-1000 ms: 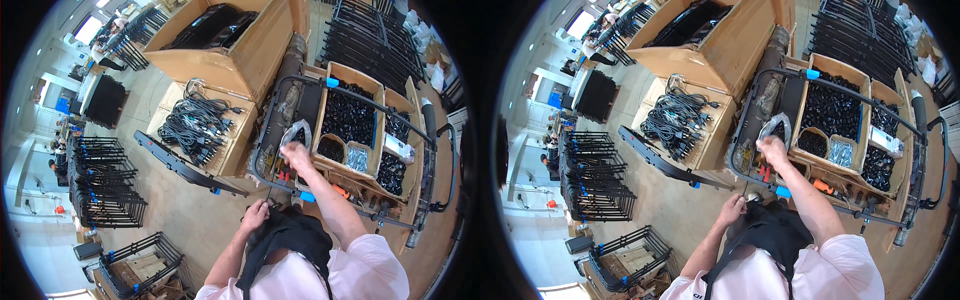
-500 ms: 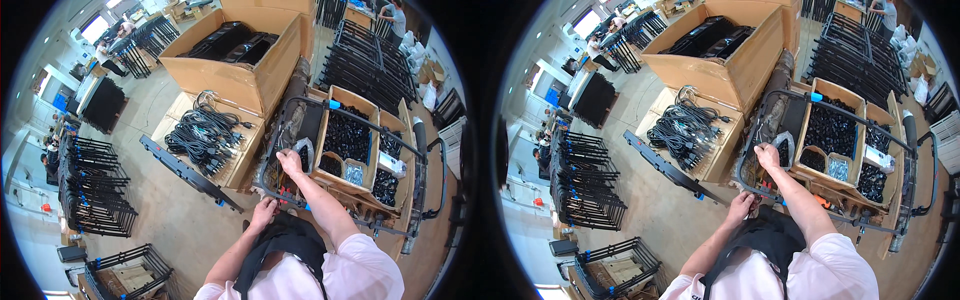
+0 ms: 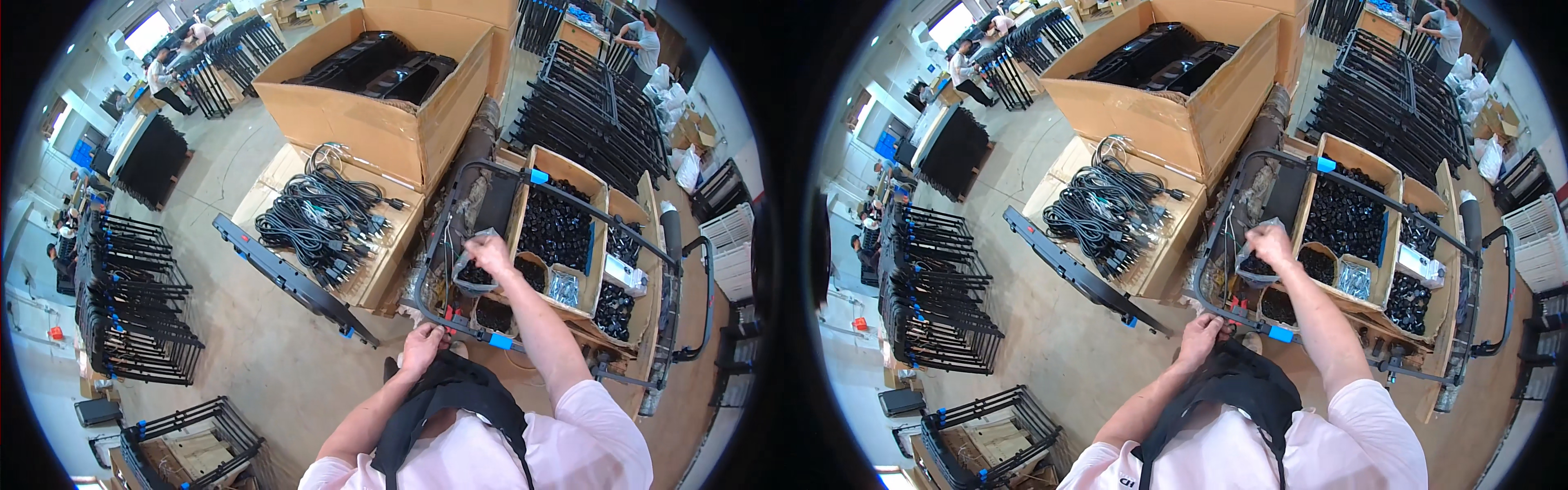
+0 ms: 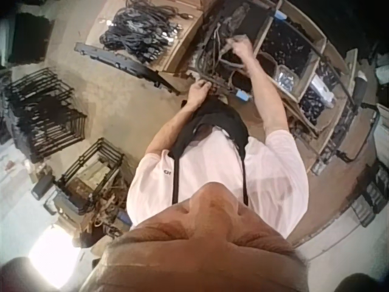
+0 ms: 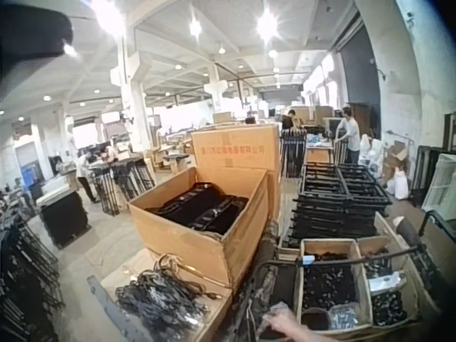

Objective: The person assembles a black electronic device on a workbench. They attach a metal frame, connect a power cord, and use a power drill to secure screws into the device's casing. The person handles various components including cables, screws, and the device itself.

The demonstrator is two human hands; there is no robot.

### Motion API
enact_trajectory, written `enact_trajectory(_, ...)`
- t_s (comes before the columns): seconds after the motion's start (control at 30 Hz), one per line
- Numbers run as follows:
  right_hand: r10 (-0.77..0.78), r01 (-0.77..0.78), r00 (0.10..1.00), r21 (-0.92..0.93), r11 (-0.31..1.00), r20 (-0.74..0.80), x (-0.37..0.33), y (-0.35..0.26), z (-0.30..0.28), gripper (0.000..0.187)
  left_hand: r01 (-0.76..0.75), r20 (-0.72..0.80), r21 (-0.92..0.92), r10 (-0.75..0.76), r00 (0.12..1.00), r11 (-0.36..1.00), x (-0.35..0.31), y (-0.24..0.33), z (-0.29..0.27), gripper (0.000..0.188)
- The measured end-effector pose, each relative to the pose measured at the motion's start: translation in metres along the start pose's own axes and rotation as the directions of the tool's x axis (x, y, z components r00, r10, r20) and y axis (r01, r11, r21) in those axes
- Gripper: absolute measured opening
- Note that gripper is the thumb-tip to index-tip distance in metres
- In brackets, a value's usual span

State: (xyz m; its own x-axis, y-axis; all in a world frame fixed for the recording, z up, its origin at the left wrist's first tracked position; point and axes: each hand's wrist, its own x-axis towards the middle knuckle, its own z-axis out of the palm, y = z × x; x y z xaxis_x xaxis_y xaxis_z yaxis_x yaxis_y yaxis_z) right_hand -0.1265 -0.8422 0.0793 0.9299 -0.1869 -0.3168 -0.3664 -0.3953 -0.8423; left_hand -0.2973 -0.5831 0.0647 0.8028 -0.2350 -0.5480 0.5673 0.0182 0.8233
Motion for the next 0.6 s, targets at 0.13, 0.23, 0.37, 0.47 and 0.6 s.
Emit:
enact_trajectory(0.13, -0.116, 0.111, 0.993, -0.396, 0.911, 0.013, -0.01, 0.001, -0.035, 0.027, -0.002, -0.037, -0.046, 0.0, 0.999, 0.999, -0.002, 0.0, -0.001, 0.024)
enact_trajectory(0.23, -0.192, 0.263, 0.964, -0.601, 0.754, 0.182, -0.019, 0.012, -0.038, 0.024, 0.006, -0.036, -0.034, -0.007, 0.999, 0.999, -0.005, 0.008, 0.002, 0.024)
enact_trajectory(0.37, -0.172, 0.383, 0.923, -0.776, 0.501, 0.344, -0.019, 0.025, -0.018, 0.022, 0.024, -0.039, 0.011, -0.024, 0.999, 1.0, -0.008, 0.019, 0.002, 0.024)
enact_trajectory(0.47, -0.164, 0.422, 0.906, -0.817, 0.393, 0.39, -0.016, 0.037, -0.004, 0.022, 0.035, -0.044, -0.012, -0.036, 0.998, 0.999, -0.007, 0.017, 0.004, 0.024)
enact_trajectory(0.6, -0.189, 0.404, 0.915, -0.805, 0.434, 0.357, -0.006, 0.05, -0.001, 0.023, 0.071, -0.041, -0.012, -0.071, 0.997, 0.997, -0.008, 0.021, 0.003, 0.023)
